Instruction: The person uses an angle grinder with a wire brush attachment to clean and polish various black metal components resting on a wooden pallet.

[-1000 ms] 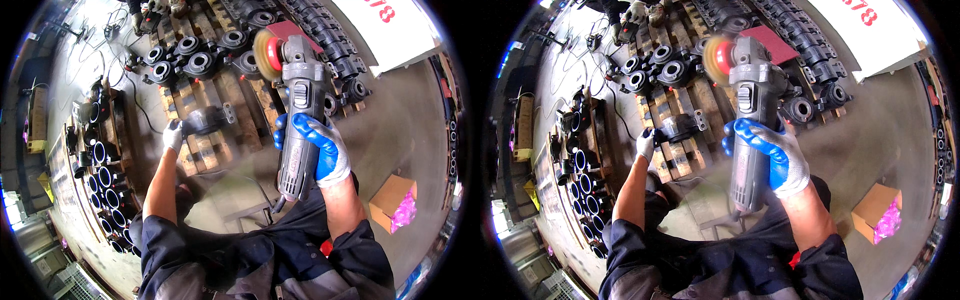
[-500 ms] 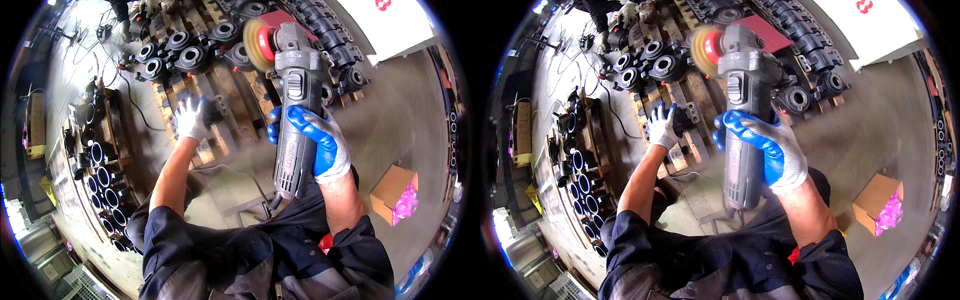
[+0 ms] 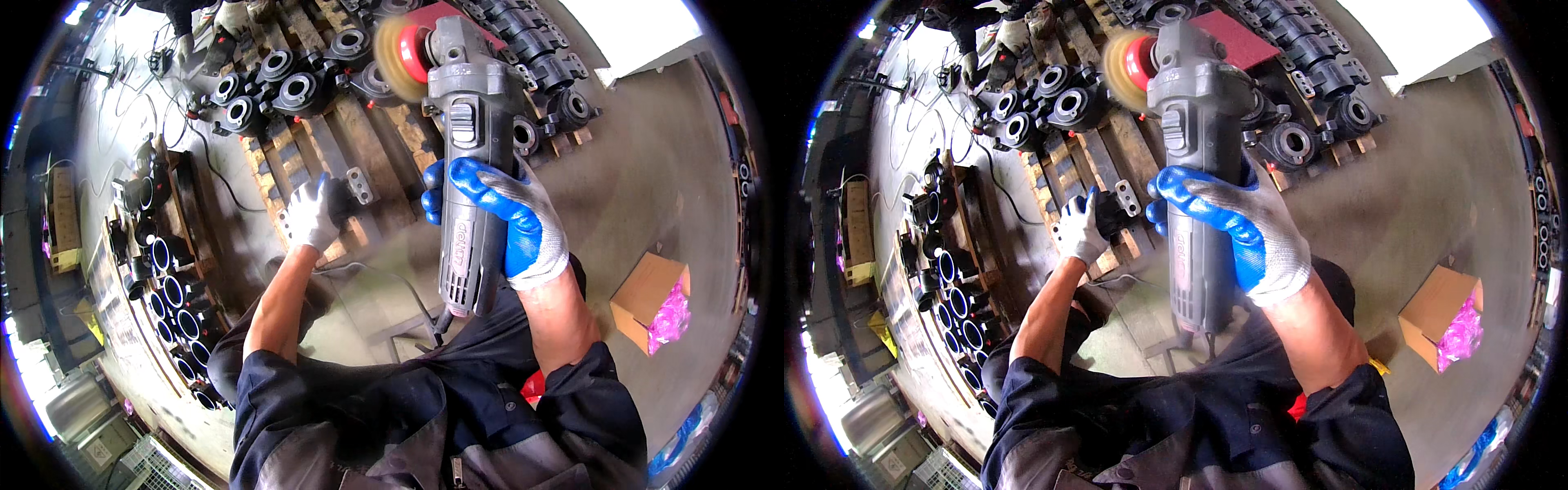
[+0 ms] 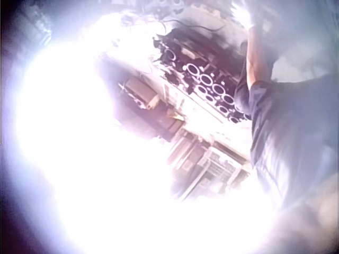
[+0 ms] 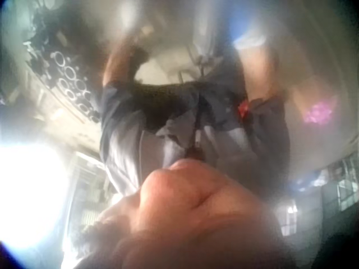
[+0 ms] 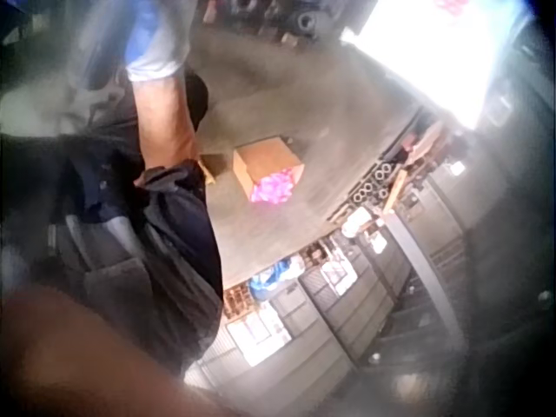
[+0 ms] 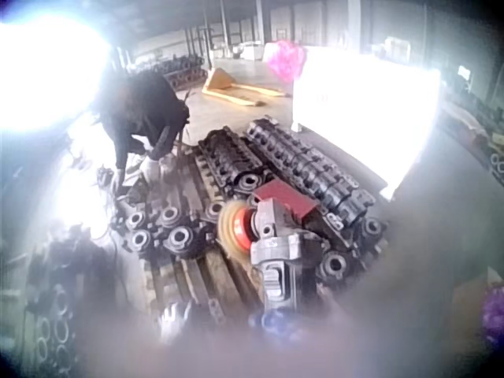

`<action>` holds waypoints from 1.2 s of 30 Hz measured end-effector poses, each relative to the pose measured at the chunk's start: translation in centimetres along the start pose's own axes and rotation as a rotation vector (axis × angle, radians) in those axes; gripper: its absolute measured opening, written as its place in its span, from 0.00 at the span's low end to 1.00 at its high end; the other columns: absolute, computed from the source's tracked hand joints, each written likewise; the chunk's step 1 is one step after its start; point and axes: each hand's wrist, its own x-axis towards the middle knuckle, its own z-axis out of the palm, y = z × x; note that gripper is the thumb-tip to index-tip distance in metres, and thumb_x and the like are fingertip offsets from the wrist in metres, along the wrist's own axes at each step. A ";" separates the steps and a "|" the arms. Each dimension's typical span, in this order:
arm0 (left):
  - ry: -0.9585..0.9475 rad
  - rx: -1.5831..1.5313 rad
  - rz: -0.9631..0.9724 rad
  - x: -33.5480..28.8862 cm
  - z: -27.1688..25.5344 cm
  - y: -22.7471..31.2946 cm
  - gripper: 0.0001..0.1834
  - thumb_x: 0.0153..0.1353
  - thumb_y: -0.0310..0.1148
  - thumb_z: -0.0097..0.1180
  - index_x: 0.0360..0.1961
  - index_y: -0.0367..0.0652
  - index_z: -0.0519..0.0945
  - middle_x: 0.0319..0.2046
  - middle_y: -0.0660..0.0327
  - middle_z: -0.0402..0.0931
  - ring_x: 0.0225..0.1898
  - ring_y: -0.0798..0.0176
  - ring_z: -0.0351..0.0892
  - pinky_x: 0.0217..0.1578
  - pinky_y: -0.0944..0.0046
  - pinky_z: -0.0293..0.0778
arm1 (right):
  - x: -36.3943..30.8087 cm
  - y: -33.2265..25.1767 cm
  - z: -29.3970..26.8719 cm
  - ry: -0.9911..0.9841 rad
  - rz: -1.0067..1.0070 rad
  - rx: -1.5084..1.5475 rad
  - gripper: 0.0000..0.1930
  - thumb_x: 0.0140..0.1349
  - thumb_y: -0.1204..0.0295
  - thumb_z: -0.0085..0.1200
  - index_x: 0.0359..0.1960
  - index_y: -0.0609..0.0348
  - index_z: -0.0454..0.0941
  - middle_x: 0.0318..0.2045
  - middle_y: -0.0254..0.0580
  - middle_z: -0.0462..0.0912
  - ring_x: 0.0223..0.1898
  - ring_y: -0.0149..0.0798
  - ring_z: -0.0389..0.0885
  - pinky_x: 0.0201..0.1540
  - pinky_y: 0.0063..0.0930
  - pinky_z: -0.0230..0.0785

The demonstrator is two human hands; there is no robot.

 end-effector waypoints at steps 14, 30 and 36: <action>-0.131 0.148 0.064 -1.7 -4.2 1.5 0.60 0.40 0.51 0.75 0.74 0.53 0.57 0.70 0.43 0.56 0.70 0.33 0.55 0.65 0.35 0.60 | -0.2 0.7 -0.4 -0.063 -0.027 -0.033 0.20 0.60 0.68 0.66 0.51 0.67 0.80 0.42 0.48 0.86 0.39 0.41 0.87 0.44 0.32 0.81; -0.282 -1.336 0.004 -9.2 -17.0 8.1 0.34 0.66 0.40 0.63 0.67 0.33 0.68 0.62 0.50 0.73 0.62 0.61 0.73 0.64 0.59 0.69 | 0.2 4.9 3.0 -0.144 0.018 -0.254 0.22 0.62 0.72 0.63 0.55 0.71 0.73 0.43 0.54 0.84 0.40 0.46 0.86 0.49 0.40 0.83; -0.131 -1.756 -0.119 -8.5 -16.6 8.1 0.34 0.65 0.48 0.62 0.64 0.35 0.71 0.55 0.55 0.77 0.51 0.63 0.77 0.49 0.59 0.75 | 2.6 8.6 -0.1 -0.361 0.033 -0.338 0.20 0.67 0.70 0.55 0.58 0.63 0.73 0.47 0.44 0.82 0.49 0.40 0.81 0.56 0.36 0.73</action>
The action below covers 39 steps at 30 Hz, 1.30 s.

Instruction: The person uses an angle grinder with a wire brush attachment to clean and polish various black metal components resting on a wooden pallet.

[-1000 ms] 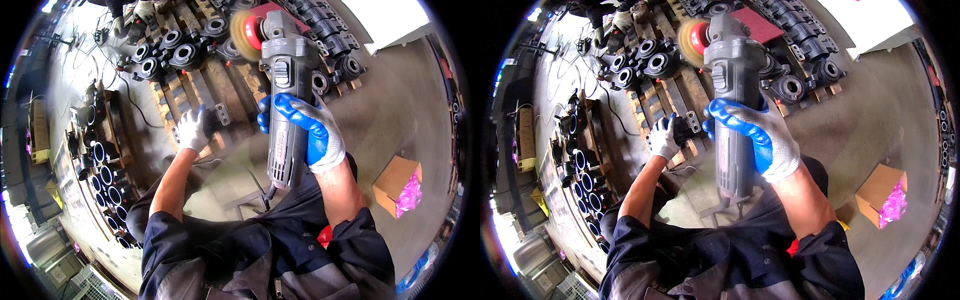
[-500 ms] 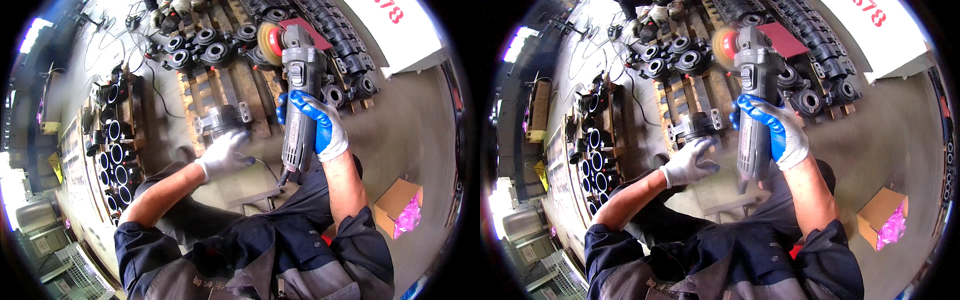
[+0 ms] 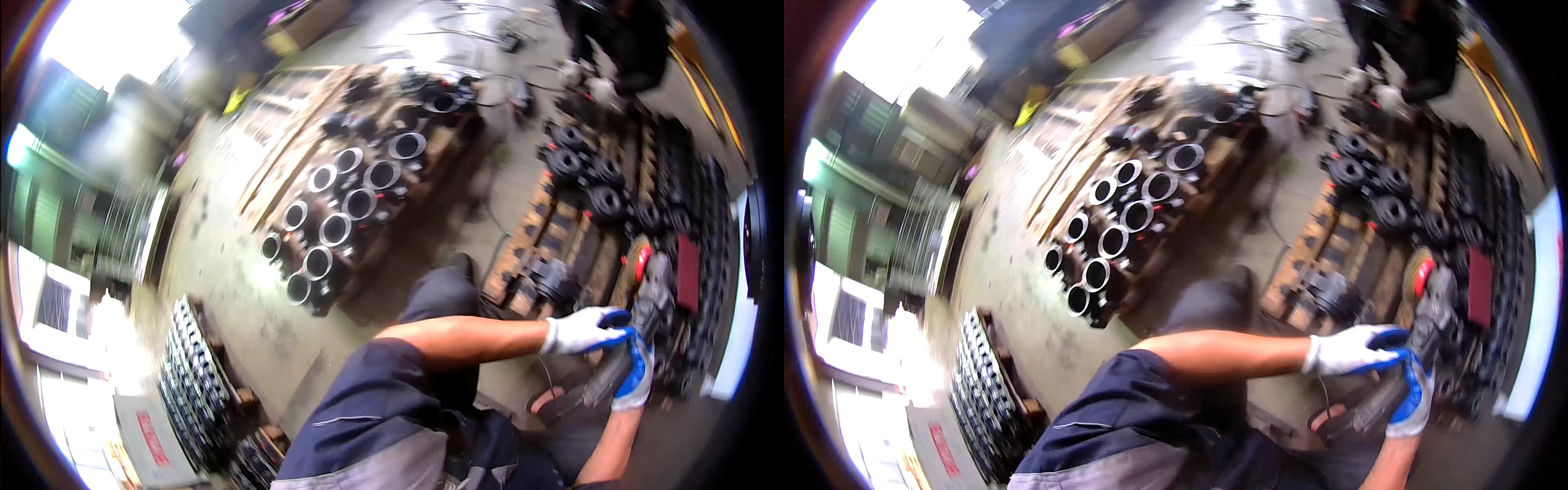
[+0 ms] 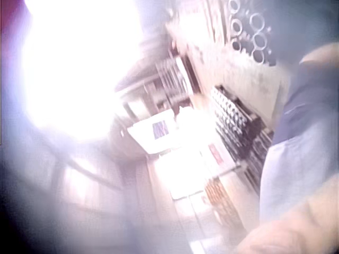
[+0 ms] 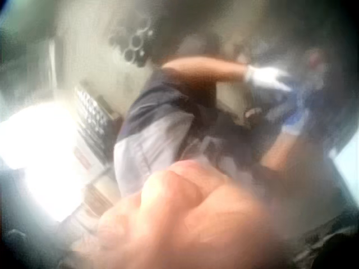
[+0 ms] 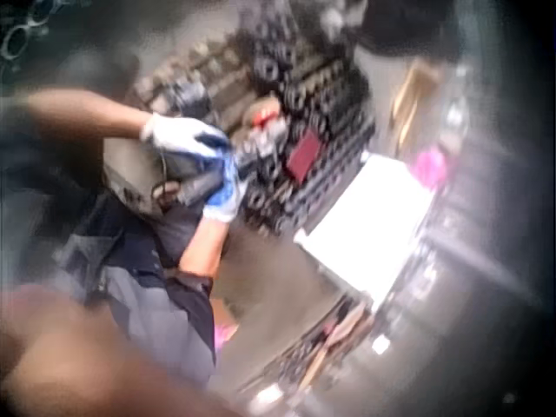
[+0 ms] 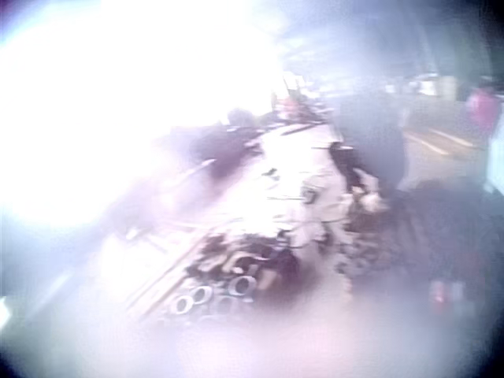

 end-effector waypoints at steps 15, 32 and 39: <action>0.424 -0.280 0.175 0.7 -1.7 -1.9 0.23 0.60 0.51 0.64 0.42 0.41 0.82 0.33 0.63 0.80 0.34 0.67 0.74 0.40 0.62 0.73 | 5.7 4.0 -1.5 -0.127 0.306 0.036 0.30 0.70 0.56 0.50 0.69 0.57 0.65 0.63 0.42 0.72 0.63 0.43 0.71 0.70 0.41 0.57; 0.341 -0.084 0.075 -1.0 -2.1 3.6 0.18 0.64 0.43 0.66 0.38 0.36 0.80 0.32 0.65 0.79 0.32 0.74 0.71 0.35 0.70 0.72 | 2.8 4.5 2.1 -0.056 0.008 -0.142 0.31 0.64 0.65 0.65 0.66 0.61 0.69 0.56 0.34 0.76 0.56 0.32 0.72 0.62 0.28 0.65; 0.363 -0.209 0.122 0.6 -0.1 1.5 0.19 0.66 0.40 0.65 0.45 0.34 0.79 0.37 0.63 0.80 0.36 0.73 0.73 0.39 0.69 0.72 | 1.0 0.5 9.1 0.111 0.149 0.025 0.25 0.64 0.69 0.65 0.62 0.56 0.74 0.50 0.32 0.81 0.48 0.29 0.80 0.52 0.26 0.73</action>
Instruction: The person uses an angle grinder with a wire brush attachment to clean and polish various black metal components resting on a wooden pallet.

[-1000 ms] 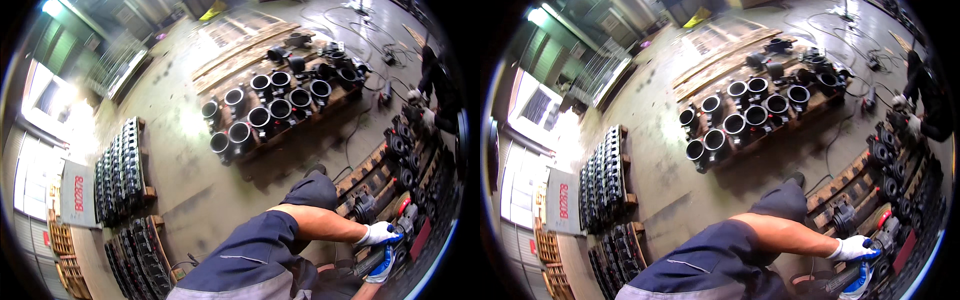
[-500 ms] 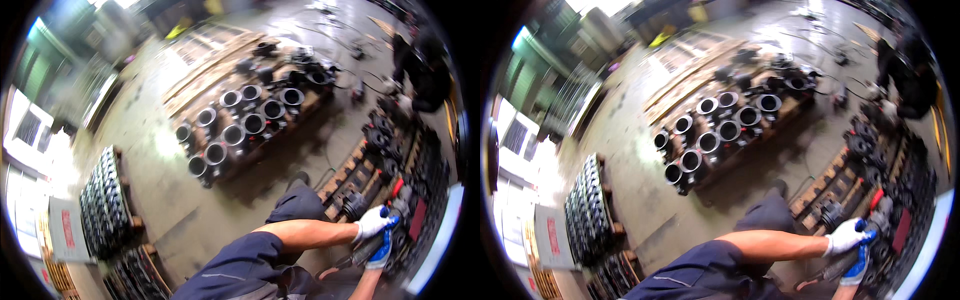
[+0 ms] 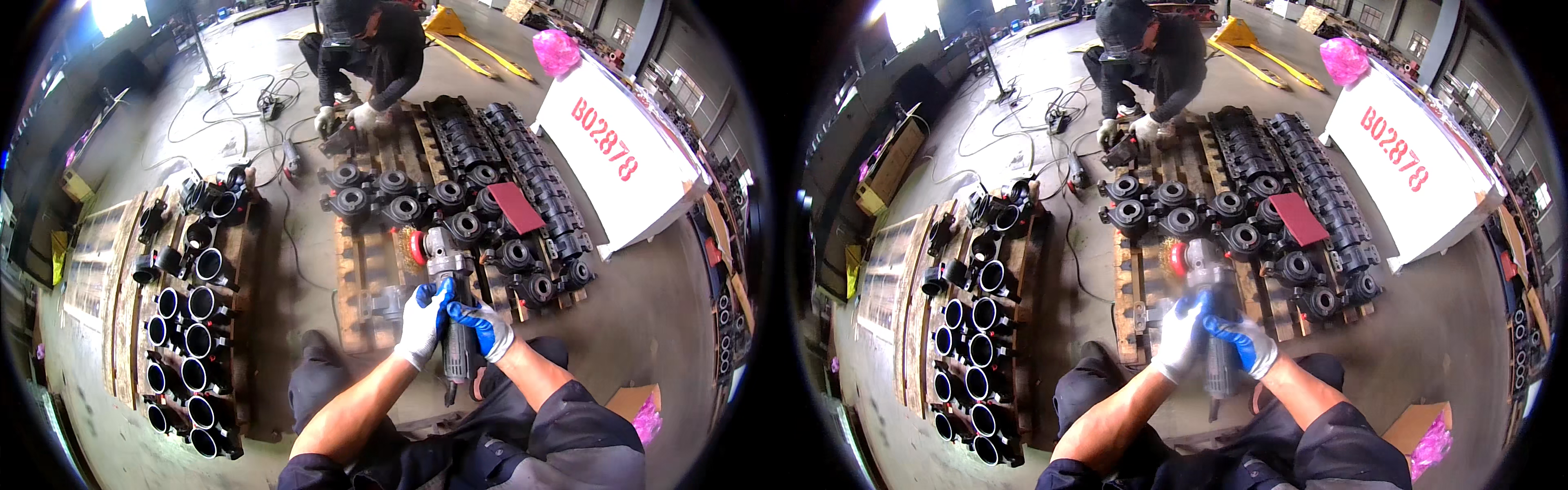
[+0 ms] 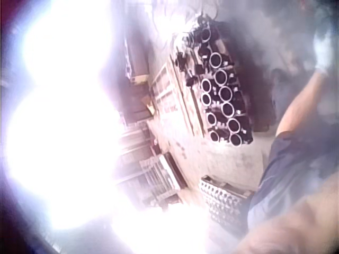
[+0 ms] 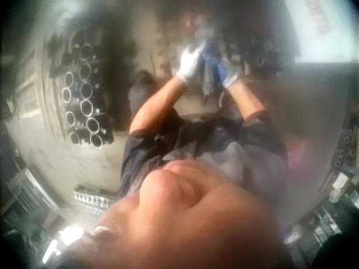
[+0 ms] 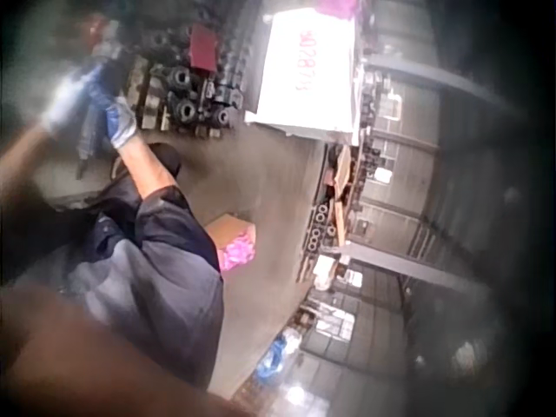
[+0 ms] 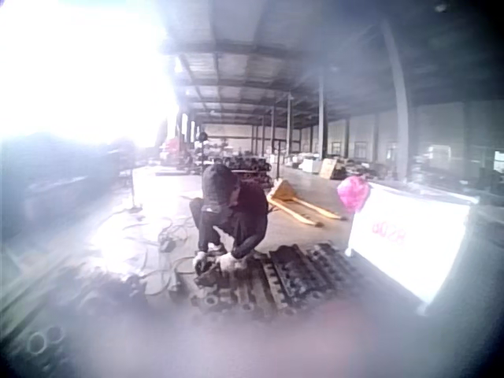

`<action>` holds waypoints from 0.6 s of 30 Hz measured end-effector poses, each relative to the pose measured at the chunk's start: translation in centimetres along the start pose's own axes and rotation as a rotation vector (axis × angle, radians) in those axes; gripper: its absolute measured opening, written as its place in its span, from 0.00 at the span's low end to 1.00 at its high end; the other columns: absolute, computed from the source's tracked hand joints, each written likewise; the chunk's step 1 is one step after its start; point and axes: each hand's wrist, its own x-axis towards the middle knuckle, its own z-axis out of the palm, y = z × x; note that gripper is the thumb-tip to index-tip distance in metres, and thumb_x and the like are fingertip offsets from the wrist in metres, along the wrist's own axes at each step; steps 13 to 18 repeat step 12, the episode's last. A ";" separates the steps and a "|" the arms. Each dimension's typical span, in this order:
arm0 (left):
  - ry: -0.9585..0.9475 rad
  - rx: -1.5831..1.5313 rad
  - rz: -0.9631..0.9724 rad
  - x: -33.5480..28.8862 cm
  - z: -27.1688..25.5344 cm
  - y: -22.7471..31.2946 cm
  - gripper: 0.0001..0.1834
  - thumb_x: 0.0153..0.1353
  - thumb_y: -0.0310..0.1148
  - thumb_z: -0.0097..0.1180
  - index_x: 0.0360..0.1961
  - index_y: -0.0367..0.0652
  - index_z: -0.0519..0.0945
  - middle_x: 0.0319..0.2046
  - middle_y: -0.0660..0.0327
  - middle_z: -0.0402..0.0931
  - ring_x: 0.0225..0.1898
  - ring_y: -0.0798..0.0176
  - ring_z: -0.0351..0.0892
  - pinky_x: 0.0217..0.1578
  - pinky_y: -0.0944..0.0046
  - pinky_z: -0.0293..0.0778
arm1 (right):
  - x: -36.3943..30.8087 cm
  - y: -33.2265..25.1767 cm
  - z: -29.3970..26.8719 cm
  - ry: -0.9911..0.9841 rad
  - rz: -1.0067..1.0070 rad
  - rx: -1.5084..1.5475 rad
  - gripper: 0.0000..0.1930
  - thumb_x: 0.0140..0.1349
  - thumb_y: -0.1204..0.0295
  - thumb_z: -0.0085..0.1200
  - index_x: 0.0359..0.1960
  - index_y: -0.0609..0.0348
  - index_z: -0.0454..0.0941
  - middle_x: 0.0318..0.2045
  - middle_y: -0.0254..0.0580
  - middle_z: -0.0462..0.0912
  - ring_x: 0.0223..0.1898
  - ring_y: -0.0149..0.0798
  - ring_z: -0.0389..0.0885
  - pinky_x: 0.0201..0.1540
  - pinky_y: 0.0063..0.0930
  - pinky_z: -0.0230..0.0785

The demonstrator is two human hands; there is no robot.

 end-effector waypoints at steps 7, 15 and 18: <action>0.037 0.102 0.018 1.0 1.8 -1.9 0.19 0.68 0.45 0.62 0.39 0.35 0.79 0.32 0.65 0.78 0.32 0.75 0.70 0.34 0.69 0.71 | 0.1 0.6 -3.0 0.007 -0.038 -0.016 0.23 0.64 0.68 0.64 0.60 0.58 0.75 0.50 0.33 0.82 0.49 0.30 0.80 0.55 0.27 0.72; 0.031 -0.031 0.005 2.6 2.5 -5.1 0.19 0.69 0.47 0.60 0.39 0.39 0.79 0.32 0.66 0.78 0.33 0.73 0.69 0.35 0.67 0.72 | 0.7 0.4 -5.0 -0.082 -0.163 -0.055 0.27 0.62 0.71 0.65 0.62 0.60 0.73 0.52 0.35 0.82 0.52 0.32 0.80 0.60 0.29 0.70; 0.031 -0.031 0.005 2.6 2.5 -5.1 0.19 0.69 0.47 0.60 0.39 0.39 0.79 0.32 0.66 0.78 0.33 0.73 0.69 0.35 0.67 0.72 | 0.7 0.4 -5.0 -0.082 -0.163 -0.055 0.27 0.62 0.71 0.65 0.62 0.60 0.73 0.52 0.35 0.82 0.52 0.32 0.80 0.60 0.29 0.70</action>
